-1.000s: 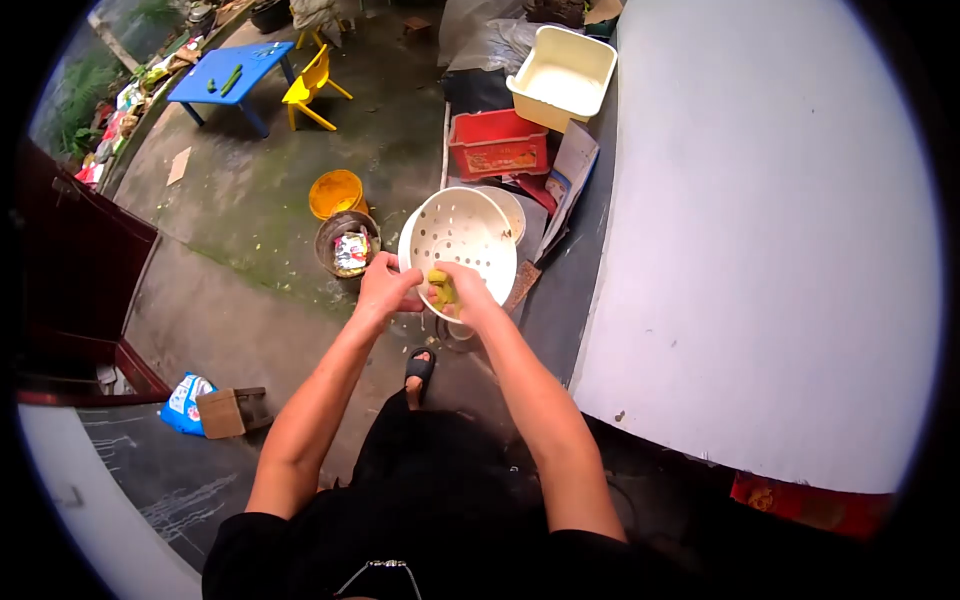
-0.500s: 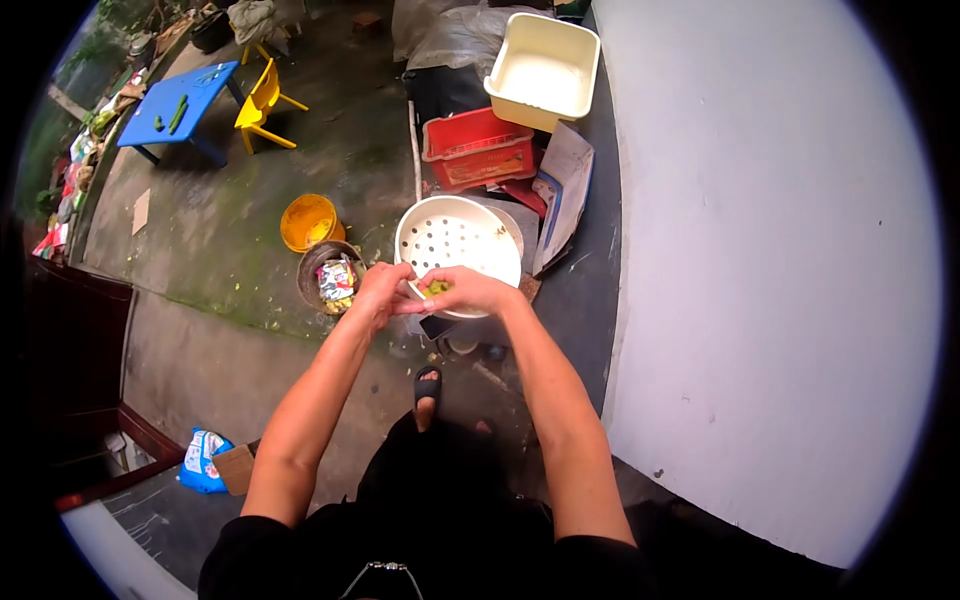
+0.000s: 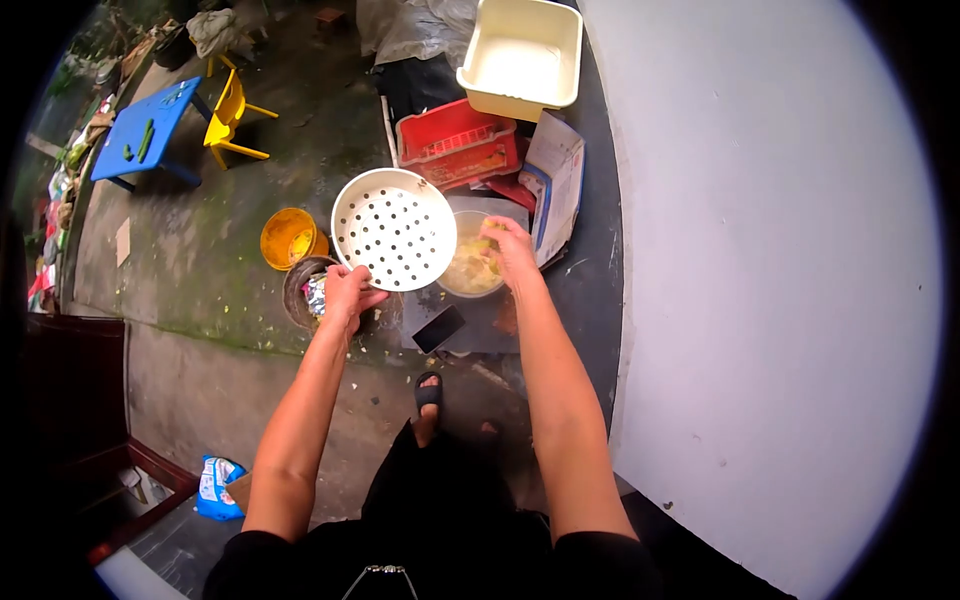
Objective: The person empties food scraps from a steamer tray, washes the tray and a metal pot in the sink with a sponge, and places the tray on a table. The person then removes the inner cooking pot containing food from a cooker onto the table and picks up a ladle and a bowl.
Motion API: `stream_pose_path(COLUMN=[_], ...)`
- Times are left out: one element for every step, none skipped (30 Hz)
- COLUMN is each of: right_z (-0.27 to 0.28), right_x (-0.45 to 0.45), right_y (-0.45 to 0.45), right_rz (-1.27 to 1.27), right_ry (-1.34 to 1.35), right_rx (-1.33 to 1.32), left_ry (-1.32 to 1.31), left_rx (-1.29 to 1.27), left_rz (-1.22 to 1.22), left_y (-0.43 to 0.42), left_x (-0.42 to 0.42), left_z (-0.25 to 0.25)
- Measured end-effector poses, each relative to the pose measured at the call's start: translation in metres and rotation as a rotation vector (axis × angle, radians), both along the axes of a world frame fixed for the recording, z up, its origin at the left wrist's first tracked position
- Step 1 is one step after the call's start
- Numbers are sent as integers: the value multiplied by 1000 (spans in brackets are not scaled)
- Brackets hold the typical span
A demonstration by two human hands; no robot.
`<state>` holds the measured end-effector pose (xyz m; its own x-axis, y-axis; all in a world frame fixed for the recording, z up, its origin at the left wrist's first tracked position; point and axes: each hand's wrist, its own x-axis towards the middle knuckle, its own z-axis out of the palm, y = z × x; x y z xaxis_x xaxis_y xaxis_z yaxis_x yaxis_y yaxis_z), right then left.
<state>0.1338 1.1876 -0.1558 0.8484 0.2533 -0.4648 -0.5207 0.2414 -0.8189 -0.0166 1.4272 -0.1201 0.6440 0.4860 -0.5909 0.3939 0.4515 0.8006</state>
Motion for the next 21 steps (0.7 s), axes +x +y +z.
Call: stream_pose_path(right_z=[-9,-17,-23,-28,-33,-35,-36,-35,-29,-18,-6,8,22,37,50,63,75,84,91,99,98], right_x=[1,5,8,10,10,10,11,11,8,3,-3,-10,-20,-33,-47,-60,-74,-86,-93,-102,-106], right_y=[5,7,10,12,12,11,10,8,8,8,7,7,10,16,20,24,29,34,36,40,37], right_rz=[-44,-25,-6,14,-17,-22,-28,-34,-40,-45,-49,-50,-63,-72,-25,23,24,23,41,-78,-174], right_ry=[-19,-9,3,16,-30,-44,-60,-79,-84,-87,-90,-94,-110,-126,-117,-108,-128,-147,-172,-199,-223], right_rx=[-105,-226,-348,-470,-514,-470,-428,-386,-374,-338,-301,-263,-181,-96,16,126,226,322,432,448,415], left_ry=[-13,-26,-4,-1,1,3,4,1,-5,-11,-13,-55,-101,-147,-117,-95,-141,-186,-257,-328,-386], left_rx=[-23,-45,-34,-36,-38,-42,-34,-26,-18,-10,44,62,142,225,405,755,809,857,1018,1178,1176], left_rz=[14,28,37,49,61,72,57,44,32,21,-14,-41,-81,-117,-146,-216,-226,-239,-299,-362,-391], left_y=[4,7,8,10,12,14,15,16,17,17,16,13,7,-1,-13,-23,-38,-53,-64,-74,-84], left_x=[-1,-2,-3,-4,-5,-7,-9,-10,-10,-11,-11,-11,-10,-9,-9,-9,-10,-13,-16,-20,-23], left_z=[-2,-5,-2,0,1,2,1,1,2,3,-1,-8,-16,-18,-13,-12,2,15,15,15,14])
